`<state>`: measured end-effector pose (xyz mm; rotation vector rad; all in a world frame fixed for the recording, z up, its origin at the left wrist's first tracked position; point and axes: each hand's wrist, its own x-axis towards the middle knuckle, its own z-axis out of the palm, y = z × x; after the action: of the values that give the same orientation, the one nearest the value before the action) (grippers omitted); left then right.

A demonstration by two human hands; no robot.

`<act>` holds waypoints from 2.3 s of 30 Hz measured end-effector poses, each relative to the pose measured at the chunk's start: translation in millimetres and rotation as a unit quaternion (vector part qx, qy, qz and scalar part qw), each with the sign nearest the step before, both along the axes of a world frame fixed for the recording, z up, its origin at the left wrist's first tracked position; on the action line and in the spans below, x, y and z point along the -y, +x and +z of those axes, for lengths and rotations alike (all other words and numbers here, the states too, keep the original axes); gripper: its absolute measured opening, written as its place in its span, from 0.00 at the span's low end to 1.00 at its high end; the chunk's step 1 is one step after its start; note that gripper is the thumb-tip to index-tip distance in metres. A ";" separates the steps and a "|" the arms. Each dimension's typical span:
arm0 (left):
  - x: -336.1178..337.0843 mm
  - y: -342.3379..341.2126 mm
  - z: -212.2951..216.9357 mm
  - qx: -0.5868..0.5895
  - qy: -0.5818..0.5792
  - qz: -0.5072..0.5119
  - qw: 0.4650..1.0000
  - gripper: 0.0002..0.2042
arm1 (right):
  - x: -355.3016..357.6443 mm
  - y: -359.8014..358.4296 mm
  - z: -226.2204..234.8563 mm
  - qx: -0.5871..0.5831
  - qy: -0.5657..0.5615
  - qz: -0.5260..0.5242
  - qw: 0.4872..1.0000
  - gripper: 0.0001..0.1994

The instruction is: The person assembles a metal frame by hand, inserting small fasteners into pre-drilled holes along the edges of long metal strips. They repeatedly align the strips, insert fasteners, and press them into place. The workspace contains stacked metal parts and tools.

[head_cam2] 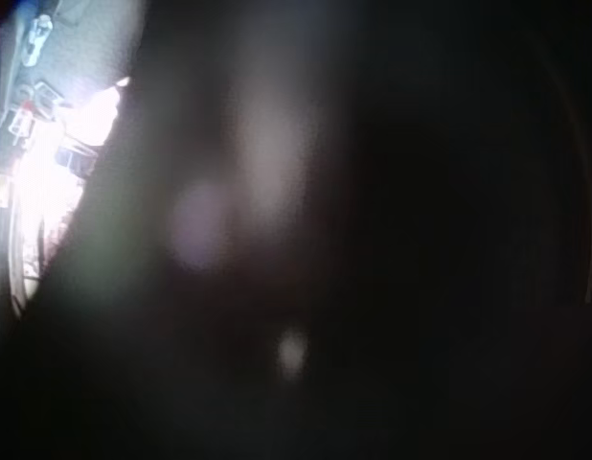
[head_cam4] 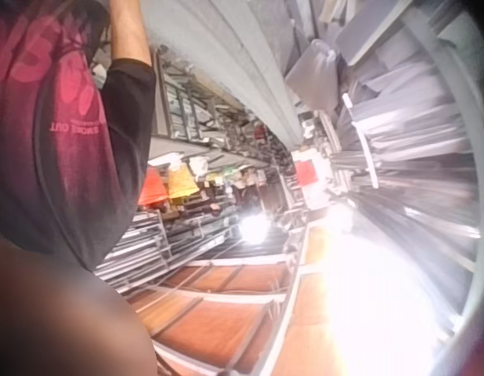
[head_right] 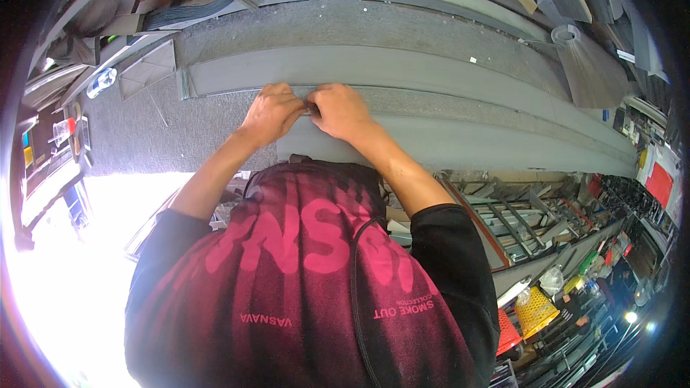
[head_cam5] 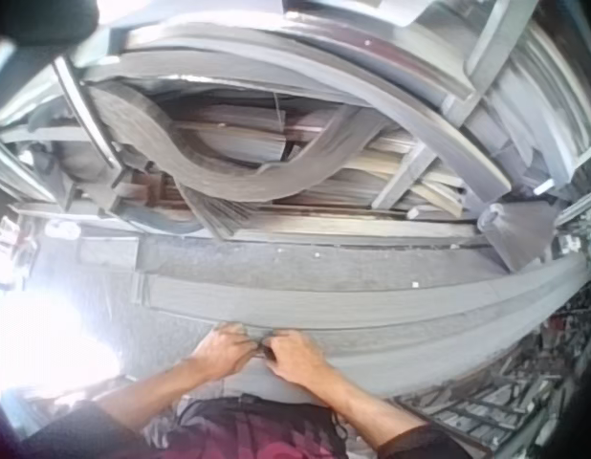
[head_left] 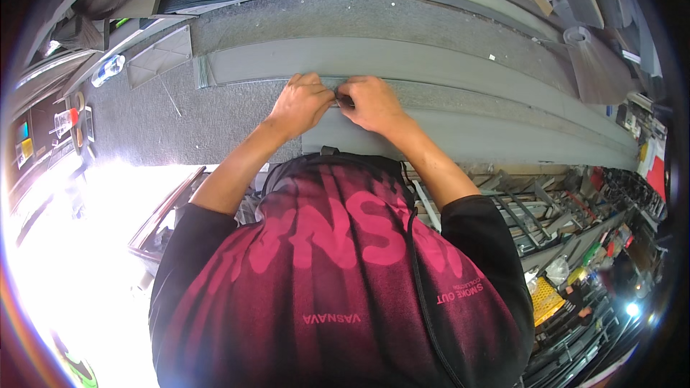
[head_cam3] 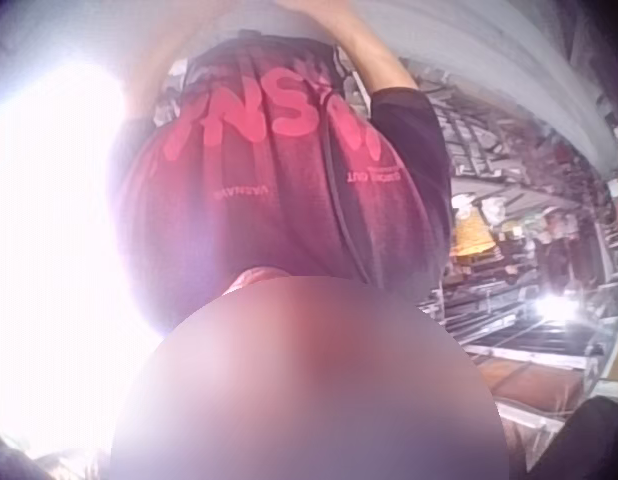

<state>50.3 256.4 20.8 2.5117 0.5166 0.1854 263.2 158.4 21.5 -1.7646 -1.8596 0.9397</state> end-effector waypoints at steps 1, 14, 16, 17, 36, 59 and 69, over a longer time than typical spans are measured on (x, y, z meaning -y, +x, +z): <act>1.8 -0.1 0.5 0.000 -0.004 0.008 1.000 0.05 | 0.4 -0.5 -2.0 -0.006 -0.013 -0.008 1.000 0.06; 2.8 9.4 -1.2 -0.094 -0.056 0.048 0.993 0.05 | -0.4 -17.5 -11.5 -0.009 -0.107 -0.112 0.988 0.06; 4.9 10.1 1.9 -0.110 -0.064 0.064 0.990 0.05 | 1.0 -19.4 -7.9 0.008 -0.097 -0.107 0.989 0.05; 4.5 11.0 3.0 -0.117 -0.071 0.071 0.988 0.05 | 1.3 -20.2 -6.4 0.019 -0.078 -0.103 0.991 0.05; 4.2 14.8 -4.3 -0.143 -0.135 0.109 0.974 0.05 | 7.5 -35.7 -20.5 0.098 -0.063 -0.099 0.988 0.05; 4.6 42.7 -0.9 -0.227 -0.150 0.245 0.931 0.08 | 2.4 -46.3 -18.8 0.100 -0.026 -0.147 0.984 0.12; 49.0 -33.7 15.6 -0.041 -0.069 0.016 0.997 0.41 | 153.6 -93.5 25.7 0.016 0.094 -0.338 0.936 0.10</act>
<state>16.6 207.4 36.4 2.3852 0.5820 0.0558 169.7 4.8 47.2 -2.0785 -1.1509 0.4481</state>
